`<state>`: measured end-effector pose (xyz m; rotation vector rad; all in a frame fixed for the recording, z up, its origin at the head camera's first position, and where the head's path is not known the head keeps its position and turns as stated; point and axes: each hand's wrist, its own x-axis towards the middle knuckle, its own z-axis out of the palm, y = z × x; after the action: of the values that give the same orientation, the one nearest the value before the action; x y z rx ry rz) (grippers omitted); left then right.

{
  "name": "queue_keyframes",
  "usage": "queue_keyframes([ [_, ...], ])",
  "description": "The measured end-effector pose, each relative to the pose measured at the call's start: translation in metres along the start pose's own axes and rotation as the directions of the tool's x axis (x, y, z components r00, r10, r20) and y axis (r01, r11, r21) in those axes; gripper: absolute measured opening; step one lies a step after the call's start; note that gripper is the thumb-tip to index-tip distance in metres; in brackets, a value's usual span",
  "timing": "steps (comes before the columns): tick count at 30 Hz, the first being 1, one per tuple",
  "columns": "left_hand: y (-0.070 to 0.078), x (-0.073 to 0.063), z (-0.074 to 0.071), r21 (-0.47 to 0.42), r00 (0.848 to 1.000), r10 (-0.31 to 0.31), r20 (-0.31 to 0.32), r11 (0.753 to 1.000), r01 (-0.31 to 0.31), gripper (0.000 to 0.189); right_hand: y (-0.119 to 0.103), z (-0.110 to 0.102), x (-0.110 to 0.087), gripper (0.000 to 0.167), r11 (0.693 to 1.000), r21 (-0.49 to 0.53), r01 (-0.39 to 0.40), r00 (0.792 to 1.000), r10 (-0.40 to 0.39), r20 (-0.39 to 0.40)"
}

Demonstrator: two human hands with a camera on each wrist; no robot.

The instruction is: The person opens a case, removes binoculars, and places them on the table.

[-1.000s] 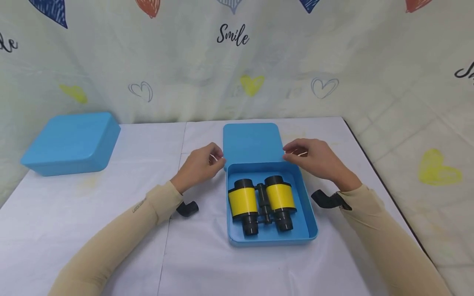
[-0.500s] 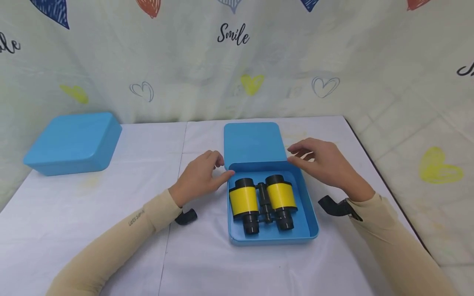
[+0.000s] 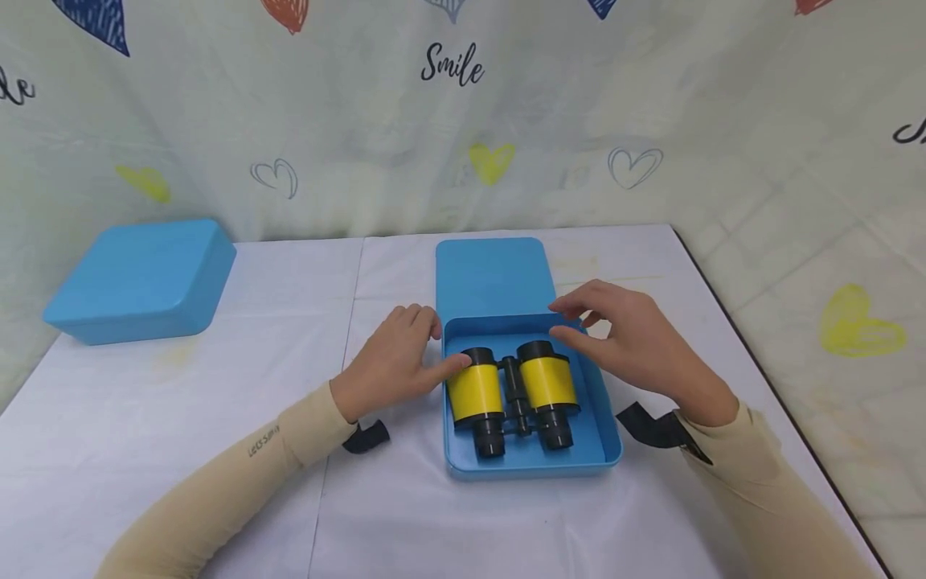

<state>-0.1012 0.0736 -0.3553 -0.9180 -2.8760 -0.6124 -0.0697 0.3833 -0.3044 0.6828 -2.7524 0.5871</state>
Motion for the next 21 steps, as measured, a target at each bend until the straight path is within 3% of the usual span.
queue_keyframes([
  [8,0.001,-0.003,0.006,0.031,1.000,0.026,-0.009,0.999,-0.026,0.059,-0.010,0.004,-0.005,0.030,0.999,0.037,0.032,0.999,-0.032,0.016],
  [12,0.004,-0.004,0.007,0.091,0.998,0.054,-0.022,0.994,-0.052,0.058,-0.014,0.005,-0.007,0.030,0.998,0.038,0.043,0.999,-0.043,0.015],
  [16,0.005,-0.006,0.008,0.185,0.994,0.084,-0.070,0.980,-0.070,0.048,-0.016,0.007,-0.008,0.029,0.999,0.031,0.034,0.999,-0.035,0.027],
  [21,0.004,-0.007,0.010,0.241,0.986,0.122,-0.112,0.966,-0.093,0.035,-0.019,0.010,-0.009,0.032,0.998,0.009,0.064,0.997,-0.064,0.035],
])
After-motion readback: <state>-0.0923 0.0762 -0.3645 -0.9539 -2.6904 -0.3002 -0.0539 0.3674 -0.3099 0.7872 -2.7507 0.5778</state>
